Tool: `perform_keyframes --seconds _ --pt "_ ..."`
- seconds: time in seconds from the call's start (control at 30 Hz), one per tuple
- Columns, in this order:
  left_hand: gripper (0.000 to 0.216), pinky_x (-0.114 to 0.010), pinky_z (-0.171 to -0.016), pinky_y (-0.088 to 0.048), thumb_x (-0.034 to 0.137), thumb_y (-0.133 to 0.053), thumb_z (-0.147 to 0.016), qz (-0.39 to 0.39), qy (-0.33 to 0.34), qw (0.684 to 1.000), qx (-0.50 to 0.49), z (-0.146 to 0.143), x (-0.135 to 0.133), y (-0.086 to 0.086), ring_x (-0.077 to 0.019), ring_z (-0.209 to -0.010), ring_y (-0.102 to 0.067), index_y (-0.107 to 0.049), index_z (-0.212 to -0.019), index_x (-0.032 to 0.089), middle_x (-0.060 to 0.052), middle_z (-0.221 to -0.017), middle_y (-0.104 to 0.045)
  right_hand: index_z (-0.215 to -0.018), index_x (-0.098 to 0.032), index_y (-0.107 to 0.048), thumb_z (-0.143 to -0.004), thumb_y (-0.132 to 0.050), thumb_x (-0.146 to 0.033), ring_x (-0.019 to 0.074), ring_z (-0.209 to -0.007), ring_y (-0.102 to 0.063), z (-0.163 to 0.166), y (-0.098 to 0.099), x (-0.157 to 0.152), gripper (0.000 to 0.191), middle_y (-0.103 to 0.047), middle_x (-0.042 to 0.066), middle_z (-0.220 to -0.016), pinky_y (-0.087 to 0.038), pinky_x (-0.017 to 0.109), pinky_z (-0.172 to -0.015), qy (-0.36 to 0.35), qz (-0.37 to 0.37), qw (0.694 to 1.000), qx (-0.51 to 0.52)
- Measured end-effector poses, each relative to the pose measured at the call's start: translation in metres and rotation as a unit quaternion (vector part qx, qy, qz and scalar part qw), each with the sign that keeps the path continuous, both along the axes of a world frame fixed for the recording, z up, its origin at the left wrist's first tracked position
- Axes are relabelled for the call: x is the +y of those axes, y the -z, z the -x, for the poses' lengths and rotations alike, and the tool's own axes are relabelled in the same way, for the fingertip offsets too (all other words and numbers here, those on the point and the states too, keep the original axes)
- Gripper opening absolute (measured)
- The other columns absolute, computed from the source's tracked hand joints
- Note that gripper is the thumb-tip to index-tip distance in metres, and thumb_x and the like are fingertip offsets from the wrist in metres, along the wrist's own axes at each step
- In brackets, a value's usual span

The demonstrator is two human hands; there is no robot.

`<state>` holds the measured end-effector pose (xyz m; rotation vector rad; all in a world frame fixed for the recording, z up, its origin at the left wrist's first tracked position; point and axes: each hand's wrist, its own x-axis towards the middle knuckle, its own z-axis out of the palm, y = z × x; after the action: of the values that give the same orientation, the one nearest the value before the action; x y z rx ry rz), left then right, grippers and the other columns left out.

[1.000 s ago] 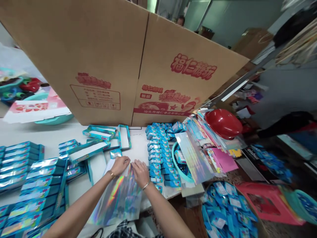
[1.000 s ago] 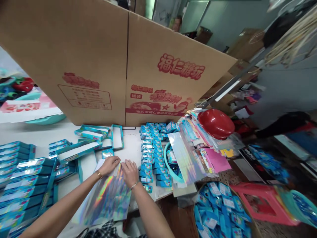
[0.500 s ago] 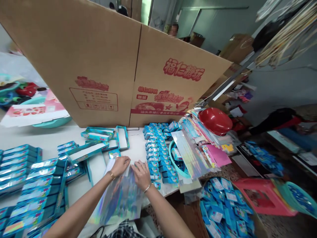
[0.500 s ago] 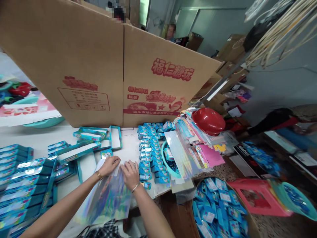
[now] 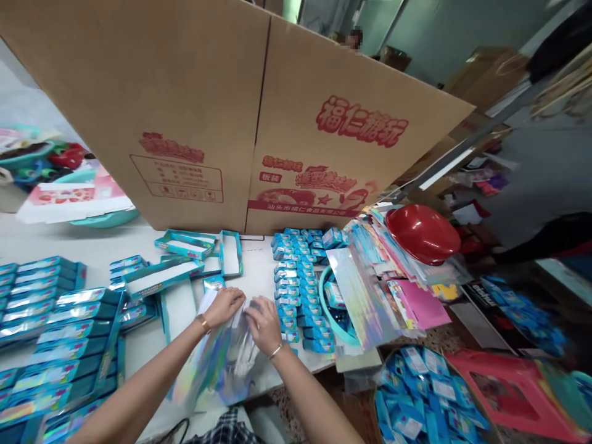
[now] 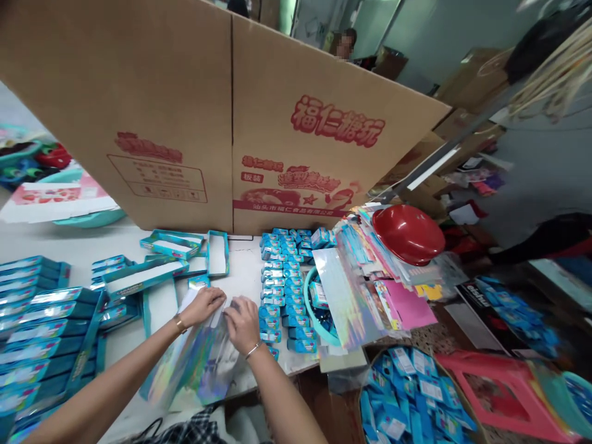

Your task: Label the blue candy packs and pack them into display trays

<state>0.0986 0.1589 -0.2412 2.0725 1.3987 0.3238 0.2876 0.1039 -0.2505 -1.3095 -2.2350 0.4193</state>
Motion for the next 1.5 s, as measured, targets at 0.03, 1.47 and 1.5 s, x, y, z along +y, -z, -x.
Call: perform_keyframes --seconds 0.03,1.47,1.5 --pt "0.033 -0.033 -0.082 -0.037 0.033 -0.037 -0.094 0.0 0.004 1.0 -0.004 -0.001 0.001 -0.003 -0.0219 -0.087 -0.06 -0.064 -0.082 0.02 -0.005 -0.084 -0.068 -0.11 -0.027 -0.065 -0.092 -0.052 -0.024 0.0233 -0.122 -0.045 -0.001 0.0 0.005 0.023 -0.056 0.006 -0.129 -0.035 0.04 -0.102 -0.006 0.003 1.0 0.001" --pt "0.037 -0.037 -0.088 -0.034 0.038 -0.035 -0.097 0.014 -0.056 0.998 -0.031 0.036 0.007 0.014 -0.0226 -0.087 -0.057 -0.065 -0.084 0.021 -0.005 -0.084 -0.066 -0.114 -0.027 -0.063 -0.092 -0.05 -0.023 0.0239 -0.119 -0.047 0.019 0.001 0.03 0.025 -0.059 0.006 -0.121 -0.038 0.04 -0.101 -0.098 0.071 0.992 -0.022" --pt "0.037 -0.037 -0.088 -0.034 0.038 -0.035 -0.097 0.013 -0.061 0.998 -0.03 0.037 0.007 0.015 -0.0227 -0.088 -0.057 -0.064 -0.084 0.021 -0.005 -0.085 -0.067 -0.113 -0.026 -0.063 -0.093 -0.05 -0.023 0.0232 -0.116 -0.049 0.019 -0.001 0.029 0.024 -0.06 0.006 -0.116 -0.039 0.039 -0.098 -0.104 0.074 0.992 -0.023"
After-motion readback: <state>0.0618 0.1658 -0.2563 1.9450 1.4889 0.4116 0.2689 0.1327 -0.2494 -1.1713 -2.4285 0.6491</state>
